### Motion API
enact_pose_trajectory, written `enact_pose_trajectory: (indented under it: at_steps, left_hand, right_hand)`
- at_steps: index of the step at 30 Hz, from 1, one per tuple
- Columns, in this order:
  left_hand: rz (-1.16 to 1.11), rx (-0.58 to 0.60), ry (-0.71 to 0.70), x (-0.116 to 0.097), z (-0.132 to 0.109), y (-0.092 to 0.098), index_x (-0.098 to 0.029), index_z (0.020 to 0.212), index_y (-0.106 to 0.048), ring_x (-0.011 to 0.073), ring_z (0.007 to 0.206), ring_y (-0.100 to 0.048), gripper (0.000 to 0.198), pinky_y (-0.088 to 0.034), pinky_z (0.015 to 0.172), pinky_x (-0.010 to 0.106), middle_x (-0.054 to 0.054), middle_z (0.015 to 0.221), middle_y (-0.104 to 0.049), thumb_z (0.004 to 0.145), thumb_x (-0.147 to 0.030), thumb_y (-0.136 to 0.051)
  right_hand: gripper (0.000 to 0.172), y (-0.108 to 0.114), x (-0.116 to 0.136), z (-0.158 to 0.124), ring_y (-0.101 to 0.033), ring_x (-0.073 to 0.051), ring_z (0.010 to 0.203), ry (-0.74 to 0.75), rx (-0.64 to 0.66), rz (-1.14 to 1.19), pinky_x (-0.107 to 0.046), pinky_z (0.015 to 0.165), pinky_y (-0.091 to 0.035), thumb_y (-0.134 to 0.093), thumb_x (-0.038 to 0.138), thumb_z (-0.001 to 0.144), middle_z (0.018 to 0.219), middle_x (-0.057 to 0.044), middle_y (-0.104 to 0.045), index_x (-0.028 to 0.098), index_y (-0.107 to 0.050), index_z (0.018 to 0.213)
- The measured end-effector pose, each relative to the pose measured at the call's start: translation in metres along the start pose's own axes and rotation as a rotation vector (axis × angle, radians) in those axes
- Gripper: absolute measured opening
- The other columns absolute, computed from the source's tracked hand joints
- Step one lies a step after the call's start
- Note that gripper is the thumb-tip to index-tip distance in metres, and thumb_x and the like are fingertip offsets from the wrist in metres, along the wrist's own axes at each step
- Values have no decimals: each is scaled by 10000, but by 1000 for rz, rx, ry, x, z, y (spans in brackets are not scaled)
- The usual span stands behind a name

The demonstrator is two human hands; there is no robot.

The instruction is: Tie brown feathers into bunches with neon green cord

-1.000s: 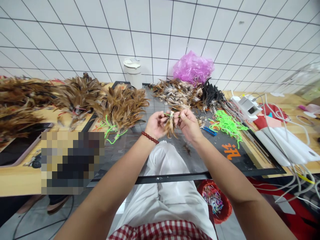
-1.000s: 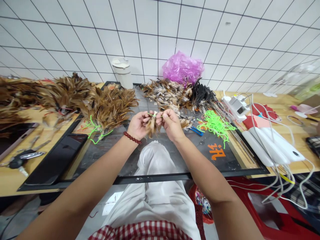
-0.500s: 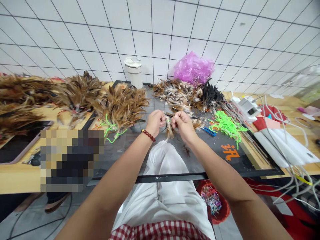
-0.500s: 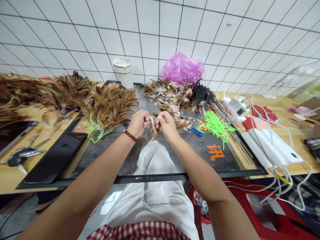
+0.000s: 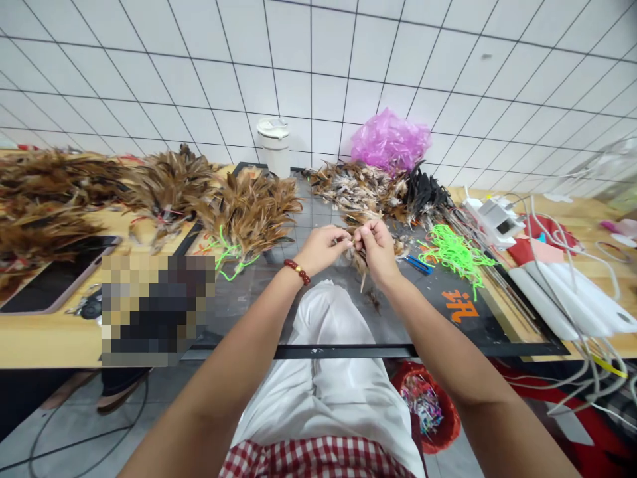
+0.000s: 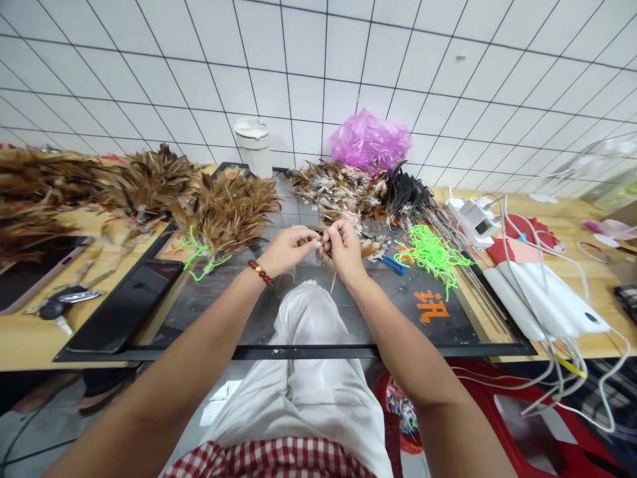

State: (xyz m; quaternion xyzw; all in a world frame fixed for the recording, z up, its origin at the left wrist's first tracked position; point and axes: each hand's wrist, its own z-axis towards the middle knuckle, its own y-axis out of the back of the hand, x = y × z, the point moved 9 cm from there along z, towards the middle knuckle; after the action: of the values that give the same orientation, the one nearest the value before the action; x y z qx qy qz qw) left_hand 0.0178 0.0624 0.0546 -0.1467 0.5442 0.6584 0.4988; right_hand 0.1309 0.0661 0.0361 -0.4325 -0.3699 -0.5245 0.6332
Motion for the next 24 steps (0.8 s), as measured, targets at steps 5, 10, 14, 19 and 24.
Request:
enact_pose_trajectory:
  at_steps: [5, 10, 14, 19, 24]
  left_hand:
    - [37, -23, 61, -4, -22, 18, -165, 731, -699, 104, 549, -488, 133, -345, 537, 215, 7, 593, -610, 716, -226, -581]
    - [46, -251, 256, 8, -53, 86, -141, 746, -691, 113, 536, -532, 155, -398, 520, 221, 23, 618, -643, 642, -237, -629]
    - [-48, -586, 409, 28, -81, 158, -143, 752, -658, 134, 603, -592, 192, -477, 576, 242, 24, 663, -657, 569, -197, -678]
    - [120, -836, 478, 47, -123, 211, -153, 693, -631, 107, 583, -560, 162, -473, 573, 223, 0, 637, -618, 553, -202, -696]
    - [226, -829, 579, 77, -149, 200, -151, 790, -654, 116, 593, -566, 223, -458, 586, 226, 15, 657, -634, 608, -278, -670]
  right_hand:
    - [251, -4, -5, -3, -422, -88, 535, -22, 48, -6, -221, 535, -355, -619, 425, 799, 599, 53, -500, 207, -505, 747]
    - [238, 3, -5, -1, -416, -88, 537, -11, -27, -17, -224, 535, -337, -660, 400, 759, 585, 53, -481, 199, -538, 718]
    - [254, 8, -5, 2, -393, -89, 517, -20, -60, 2, -227, 498, -310, -672, 407, 740, 563, 54, -462, 201, -530, 698]
    - [259, 8, -14, 2, -381, -81, 493, -63, -59, 6, -226, 486, -306, -678, 408, 722, 551, 59, -457, 198, -529, 691]
    - [248, 0, -23, -1, -359, -71, 476, -85, -4, -25, -219, 485, -291, -663, 403, 729, 529, 73, -442, 192, -535, 703]
